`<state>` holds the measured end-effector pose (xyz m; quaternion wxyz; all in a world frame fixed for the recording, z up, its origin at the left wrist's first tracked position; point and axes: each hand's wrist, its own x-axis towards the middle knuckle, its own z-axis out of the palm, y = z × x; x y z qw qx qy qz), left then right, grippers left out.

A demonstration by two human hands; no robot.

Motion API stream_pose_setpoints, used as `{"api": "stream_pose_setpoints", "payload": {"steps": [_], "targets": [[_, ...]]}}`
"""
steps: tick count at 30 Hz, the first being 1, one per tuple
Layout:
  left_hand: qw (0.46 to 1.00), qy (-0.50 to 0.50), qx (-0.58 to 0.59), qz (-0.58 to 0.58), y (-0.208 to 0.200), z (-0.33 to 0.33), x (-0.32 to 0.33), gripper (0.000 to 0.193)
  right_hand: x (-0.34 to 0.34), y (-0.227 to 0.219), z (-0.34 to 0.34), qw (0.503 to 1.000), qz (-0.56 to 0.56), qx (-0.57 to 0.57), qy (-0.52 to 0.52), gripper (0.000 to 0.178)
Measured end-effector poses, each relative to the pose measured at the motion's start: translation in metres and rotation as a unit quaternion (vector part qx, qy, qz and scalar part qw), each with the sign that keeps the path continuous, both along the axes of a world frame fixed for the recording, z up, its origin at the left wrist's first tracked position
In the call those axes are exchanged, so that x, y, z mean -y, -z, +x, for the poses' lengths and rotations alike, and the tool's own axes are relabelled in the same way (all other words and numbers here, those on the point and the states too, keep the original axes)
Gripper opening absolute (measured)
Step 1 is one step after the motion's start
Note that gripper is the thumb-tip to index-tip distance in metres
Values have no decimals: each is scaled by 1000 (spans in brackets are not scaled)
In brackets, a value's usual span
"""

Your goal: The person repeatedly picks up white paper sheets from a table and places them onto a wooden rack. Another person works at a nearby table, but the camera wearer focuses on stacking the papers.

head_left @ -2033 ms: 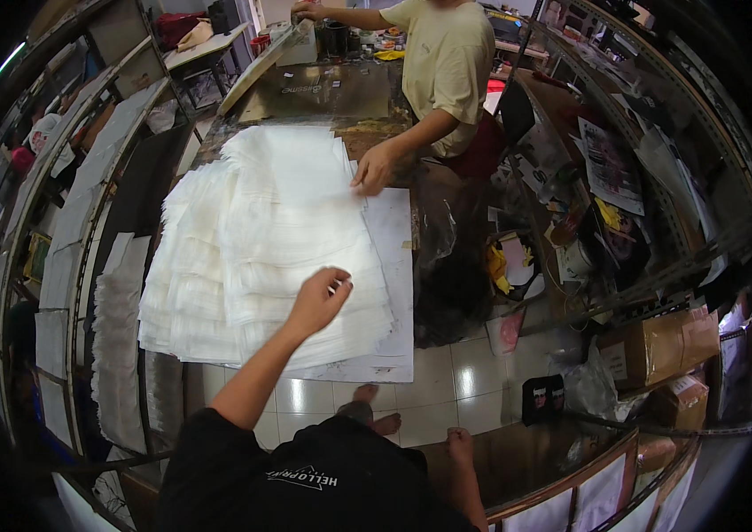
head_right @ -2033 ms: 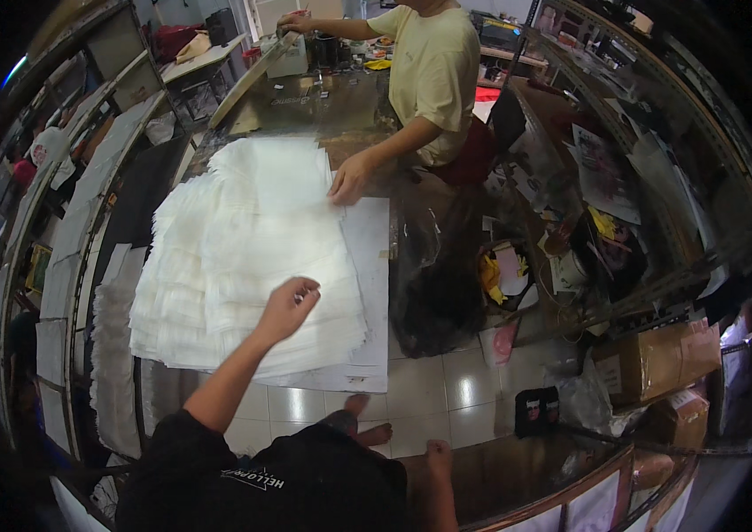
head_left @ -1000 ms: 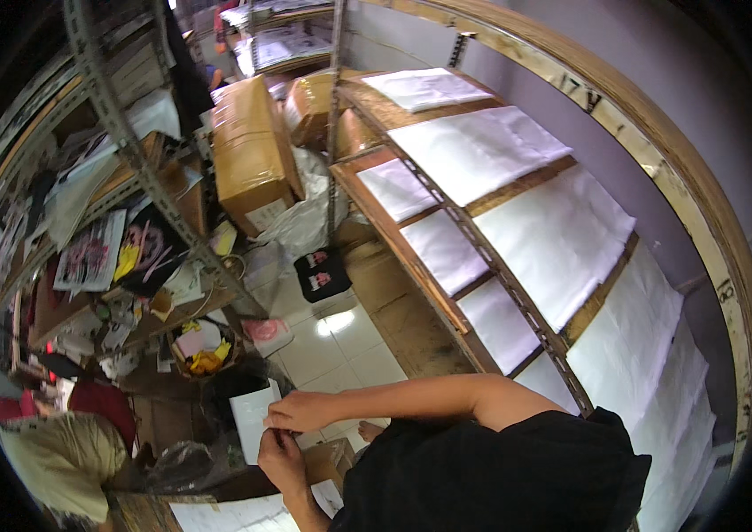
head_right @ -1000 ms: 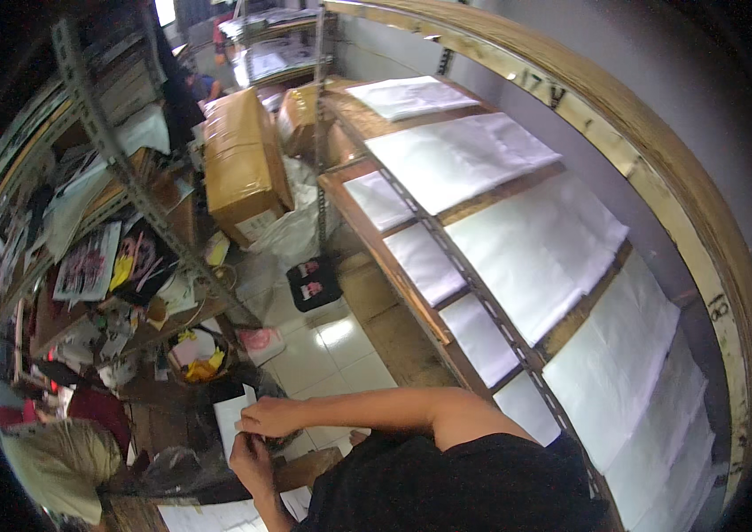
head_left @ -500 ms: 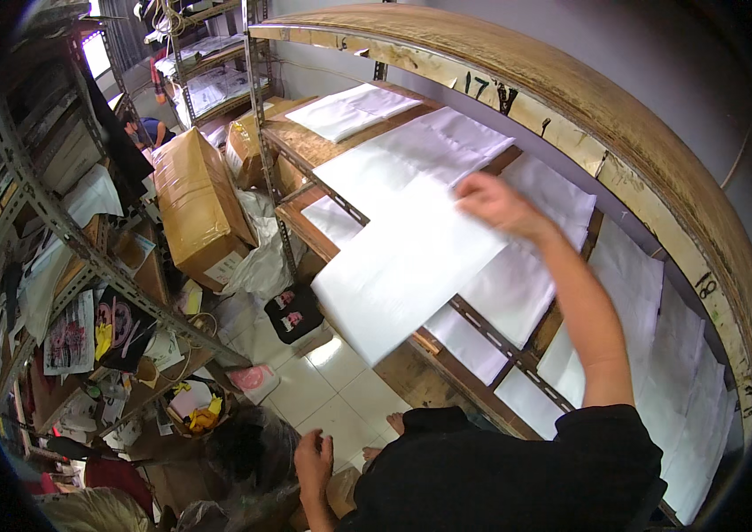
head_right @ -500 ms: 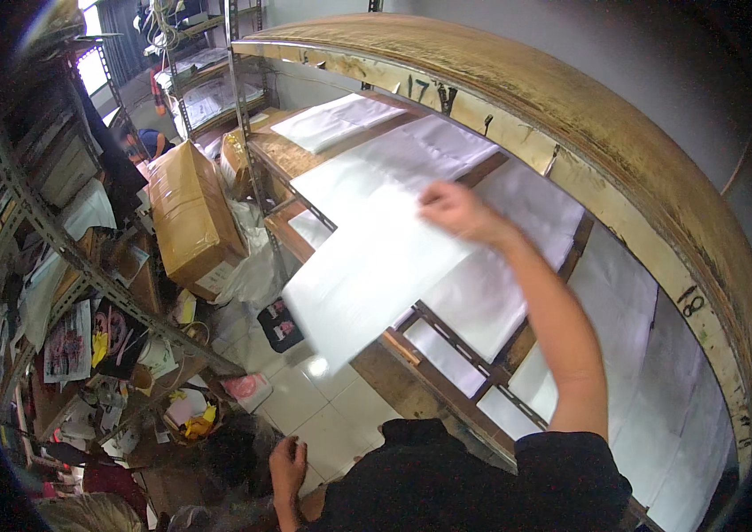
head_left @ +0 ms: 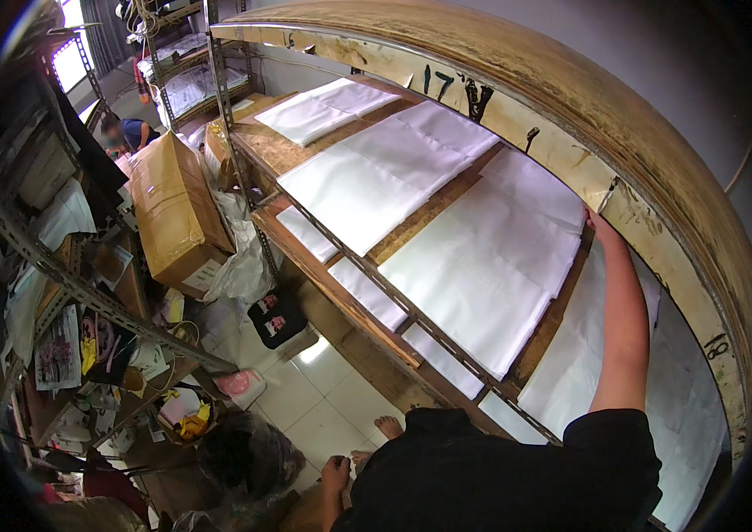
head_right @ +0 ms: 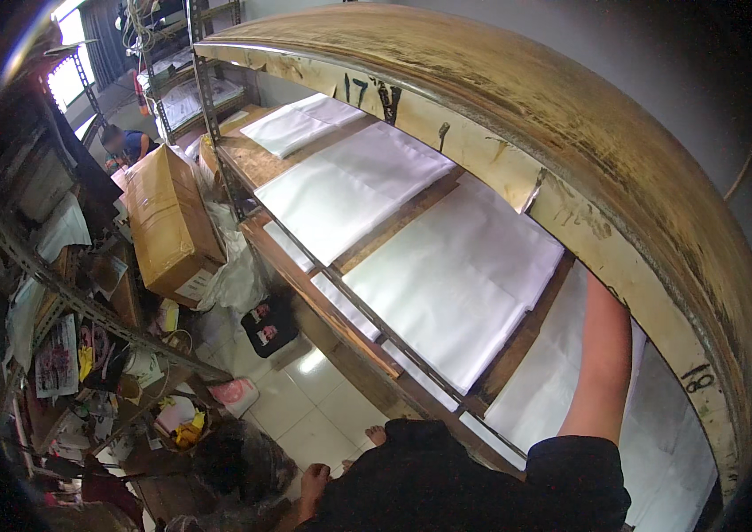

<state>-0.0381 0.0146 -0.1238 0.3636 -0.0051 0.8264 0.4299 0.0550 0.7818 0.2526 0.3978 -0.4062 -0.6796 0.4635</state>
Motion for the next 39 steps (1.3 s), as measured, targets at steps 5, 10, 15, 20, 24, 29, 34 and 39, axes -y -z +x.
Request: {"api": "stream_pose_setpoints", "payload": {"steps": [5,10,15,20,24,29,34,39], "targets": [[997,23,-68,-32,18,-12,2,37,-17,16,-7,998,22,25,56,22],[994,44,-33,-98,-11,-4,3,37,-24,19,2,994,41,53,90,23],[985,111,-9,-135,43,18,39,40,-28,23,3,990,52,80,107,24],[985,94,34,-143,55,32,39,40,-29,24,15,984,70,111,121,25],[991,62,22,-118,48,37,29,41,-33,23,3,976,101,147,124,26],[996,40,-60,-50,3,11,7,41,-37,6,-40,944,273,180,45,27],[988,11,-148,-34,-57,-15,4,40,152,-65,-174,896,271,191,-297,19],[968,-75,-237,40,-114,-16,4,36,338,-80,-262,793,199,213,-536,22]]}}
